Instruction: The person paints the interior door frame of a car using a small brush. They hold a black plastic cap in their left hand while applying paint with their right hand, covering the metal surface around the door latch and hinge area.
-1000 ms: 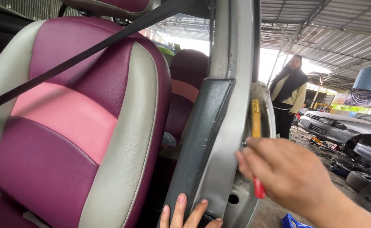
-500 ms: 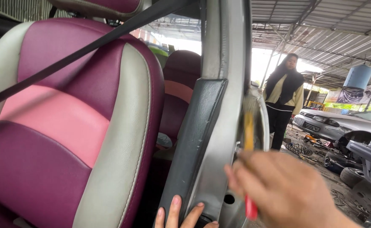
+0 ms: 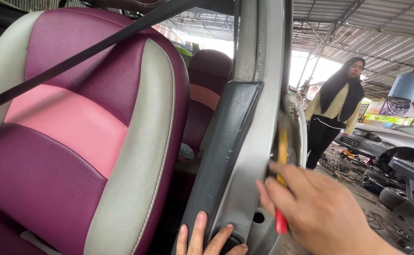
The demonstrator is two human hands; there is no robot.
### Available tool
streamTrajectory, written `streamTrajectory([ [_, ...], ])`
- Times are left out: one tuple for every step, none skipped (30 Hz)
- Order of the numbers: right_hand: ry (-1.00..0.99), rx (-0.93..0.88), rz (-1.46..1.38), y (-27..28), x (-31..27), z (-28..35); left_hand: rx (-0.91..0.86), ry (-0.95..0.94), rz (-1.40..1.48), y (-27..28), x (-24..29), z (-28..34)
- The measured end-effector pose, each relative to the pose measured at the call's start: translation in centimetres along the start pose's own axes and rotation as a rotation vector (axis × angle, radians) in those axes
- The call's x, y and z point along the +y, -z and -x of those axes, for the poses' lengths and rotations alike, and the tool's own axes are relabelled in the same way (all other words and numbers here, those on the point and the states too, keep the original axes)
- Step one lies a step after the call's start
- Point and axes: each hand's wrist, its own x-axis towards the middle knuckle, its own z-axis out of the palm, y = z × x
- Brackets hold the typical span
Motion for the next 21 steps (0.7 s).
streamTrajectory([
  [-0.044, -0.030, -0.036, 0.4, -0.7, 0.1, 0.011, -0.015, 0.006, -0.1, -0.2, 0.1],
  [-0.041, -0.027, -0.036, 0.9, -0.6, 0.0, 0.015, -0.015, 0.003, -0.3, -0.7, 0.5],
  [-0.023, -0.045, 0.006, 1.4, -0.6, -0.1, 0.002, -0.066, -0.019, -0.5, -1.1, 1.0],
  [-0.005, -0.064, 0.047, 1.8, -0.5, -0.2, -0.011, -0.116, -0.041, -0.7, -1.5, 1.4],
  [-0.009, -0.069, 0.045, 1.4, 0.0, -0.3, -0.017, -0.115, -0.037, -0.3, -1.1, 0.9],
  [0.018, -0.021, 0.087, 0.9, 0.5, -0.4, -0.028, -0.071, -0.020, 0.1, -0.7, 0.4],
  [0.041, 0.030, 0.133, 0.5, 1.1, -0.5, -0.037, -0.031, 0.000, 0.4, -0.4, -0.3],
  [0.034, 0.026, 0.136, 0.9, -0.1, -0.3, -0.042, -0.035, 0.007, 0.4, -0.2, -0.1],
  [-0.023, -0.020, 0.112, 1.2, -1.1, -0.5, -0.010, -0.022, 0.006, 0.2, -0.1, -0.2],
  [-0.079, -0.066, 0.089, 1.5, -2.3, -0.6, 0.021, -0.009, 0.005, 0.0, -0.1, -0.2],
  [-0.074, -0.066, 0.087, 1.8, -2.2, -1.0, 0.022, -0.006, 0.002, -0.1, -0.3, 0.1],
  [-0.043, -0.012, 0.113, 2.1, -2.1, -1.4, 0.011, -0.036, -0.001, -0.2, -0.6, 0.4],
  [-0.016, 0.041, 0.139, 2.4, -2.1, -1.8, -0.002, -0.068, -0.002, -0.3, -0.8, 0.7],
  [-0.014, 0.039, 0.137, 1.8, -1.5, -1.5, -0.003, -0.065, -0.003, -0.3, -0.8, 0.7],
  [-0.006, 0.016, 0.152, 1.2, -0.9, -1.2, 0.001, -0.061, 0.002, -0.3, -0.8, 0.8],
  [0.002, -0.007, 0.167, 0.6, -0.3, -1.0, 0.005, -0.056, 0.007, -0.4, -0.7, 0.8],
  [0.001, -0.007, 0.168, 0.9, -0.9, -1.0, 0.005, -0.057, 0.008, -0.2, -0.5, 0.4],
  [-0.041, -0.042, 0.099, 1.1, -1.5, -1.1, 0.012, -0.030, 0.018, 0.0, -0.3, 0.1],
  [-0.074, -0.077, 0.028, 1.4, -2.1, -1.2, 0.023, 0.005, 0.024, 0.1, 0.0, -0.1],
  [-0.067, -0.077, 0.027, 1.0, -1.1, -1.3, 0.025, 0.011, 0.021, 0.2, -0.2, -0.2],
  [-0.031, -0.042, 0.094, 0.6, -0.2, -1.2, -0.016, -0.017, 0.032, 0.5, -0.4, -0.2],
])
